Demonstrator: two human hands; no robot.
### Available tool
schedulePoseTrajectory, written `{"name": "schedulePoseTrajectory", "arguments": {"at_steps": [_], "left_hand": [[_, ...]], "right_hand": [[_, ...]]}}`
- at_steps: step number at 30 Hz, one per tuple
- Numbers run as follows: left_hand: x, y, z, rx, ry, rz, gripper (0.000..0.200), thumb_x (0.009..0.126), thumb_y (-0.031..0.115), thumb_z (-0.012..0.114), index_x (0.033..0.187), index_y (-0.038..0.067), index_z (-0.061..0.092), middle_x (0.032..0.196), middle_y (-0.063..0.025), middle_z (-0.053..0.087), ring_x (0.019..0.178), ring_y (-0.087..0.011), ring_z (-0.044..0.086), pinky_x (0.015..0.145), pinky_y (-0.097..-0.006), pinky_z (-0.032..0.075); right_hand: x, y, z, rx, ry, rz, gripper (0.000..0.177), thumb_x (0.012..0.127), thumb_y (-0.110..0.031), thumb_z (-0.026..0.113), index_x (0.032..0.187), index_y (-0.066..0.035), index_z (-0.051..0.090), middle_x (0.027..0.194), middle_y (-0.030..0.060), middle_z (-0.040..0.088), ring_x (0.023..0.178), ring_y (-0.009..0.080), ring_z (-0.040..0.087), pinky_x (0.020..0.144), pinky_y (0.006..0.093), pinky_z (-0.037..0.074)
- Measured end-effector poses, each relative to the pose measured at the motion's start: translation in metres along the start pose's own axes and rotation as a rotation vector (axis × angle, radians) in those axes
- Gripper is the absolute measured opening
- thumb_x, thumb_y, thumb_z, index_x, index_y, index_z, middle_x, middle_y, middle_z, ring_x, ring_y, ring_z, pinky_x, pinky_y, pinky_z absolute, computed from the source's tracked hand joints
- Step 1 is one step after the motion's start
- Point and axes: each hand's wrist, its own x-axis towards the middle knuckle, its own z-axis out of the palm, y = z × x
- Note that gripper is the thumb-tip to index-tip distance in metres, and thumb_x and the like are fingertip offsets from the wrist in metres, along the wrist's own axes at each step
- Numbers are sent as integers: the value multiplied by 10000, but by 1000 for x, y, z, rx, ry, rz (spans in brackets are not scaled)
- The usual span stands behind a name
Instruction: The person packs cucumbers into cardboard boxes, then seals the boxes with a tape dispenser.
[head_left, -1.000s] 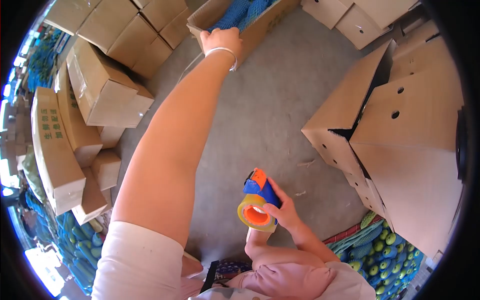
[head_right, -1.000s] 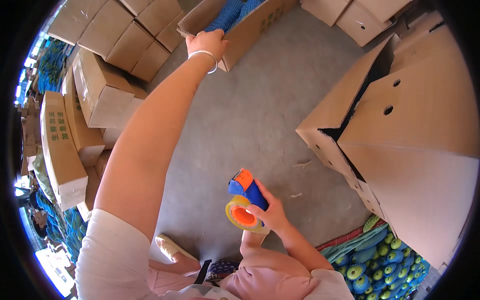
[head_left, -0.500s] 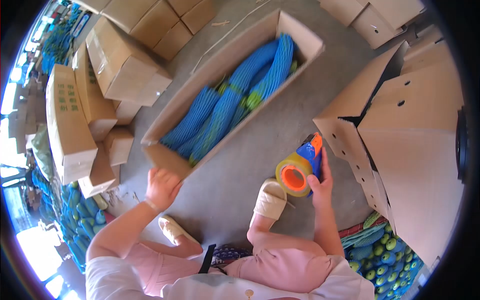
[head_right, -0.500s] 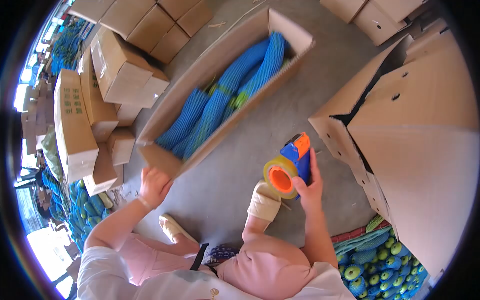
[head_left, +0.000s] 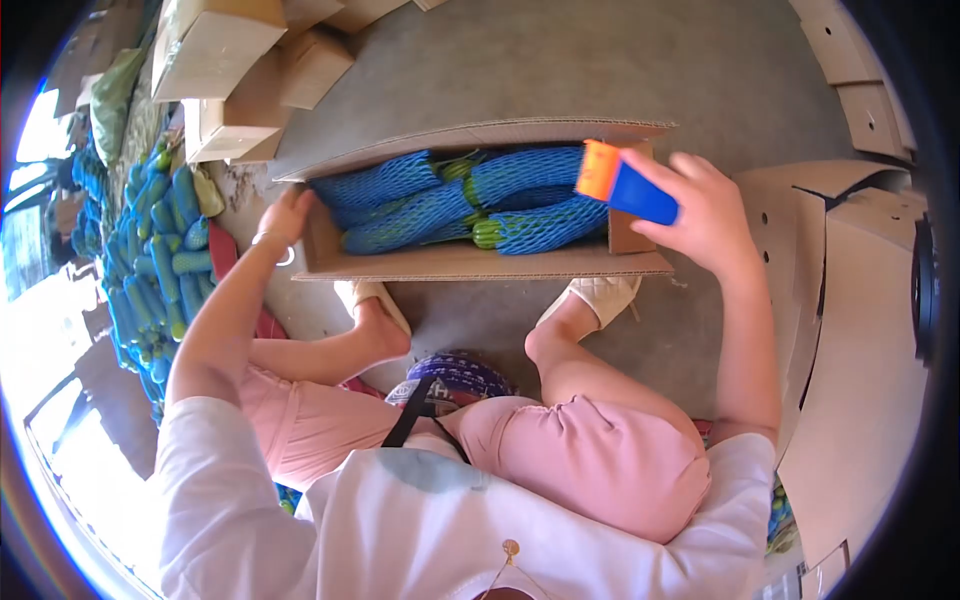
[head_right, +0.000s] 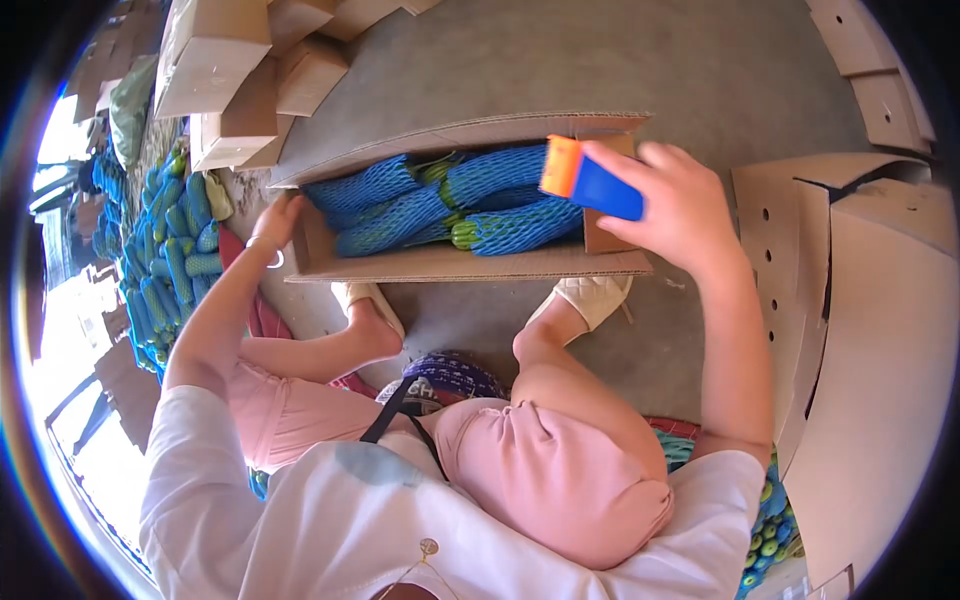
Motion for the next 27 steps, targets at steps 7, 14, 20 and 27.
{"name": "schedulePoseTrajectory", "arguments": {"at_steps": [7, 14, 20, 27], "left_hand": [[-86, 83, -2, -30, -243, 496, 609, 791, 543, 626, 1096, 28, 516, 1133, -172, 495, 1077, -367, 485, 942, -415, 396], [-41, 103, -6, -42, -367, 348, 487, 815, 553, 586, 872, 70, 598, 811, -156, 608, 805, -330, 582, 726, -422, 444], [-39, 126, 7, 29, -165, 239, 533, 816, 599, 540, 850, 71, 607, 899, -139, 641, 867, -342, 598, 750, -439, 450], [-47, 154, -4, 207, 356, 570, 409, 776, 456, 660, 972, 100, 616, 1028, -120, 610, 963, -282, 579, 888, -465, 377]], "right_hand": [[32, -56, 37, -477, -198, -69, 694, 649, -274, 758, 1292, -209, 505, 890, 91, 542, 862, 255, 557, 690, 372, 501], [31, -47, 4, -485, -115, -180, 659, 670, -302, 739, 1286, -251, 512, 843, 66, 557, 825, 241, 579, 647, 369, 510], [-8, -89, -10, 256, 91, -15, 670, 695, -121, 727, 1324, -87, 499, 1118, 103, 621, 920, 151, 624, 817, 311, 490], [12, -57, 131, 1391, -329, 449, 641, 826, -270, 665, 1351, 5, 418, 1235, 114, 543, 1091, 164, 534, 944, 295, 424]]}}
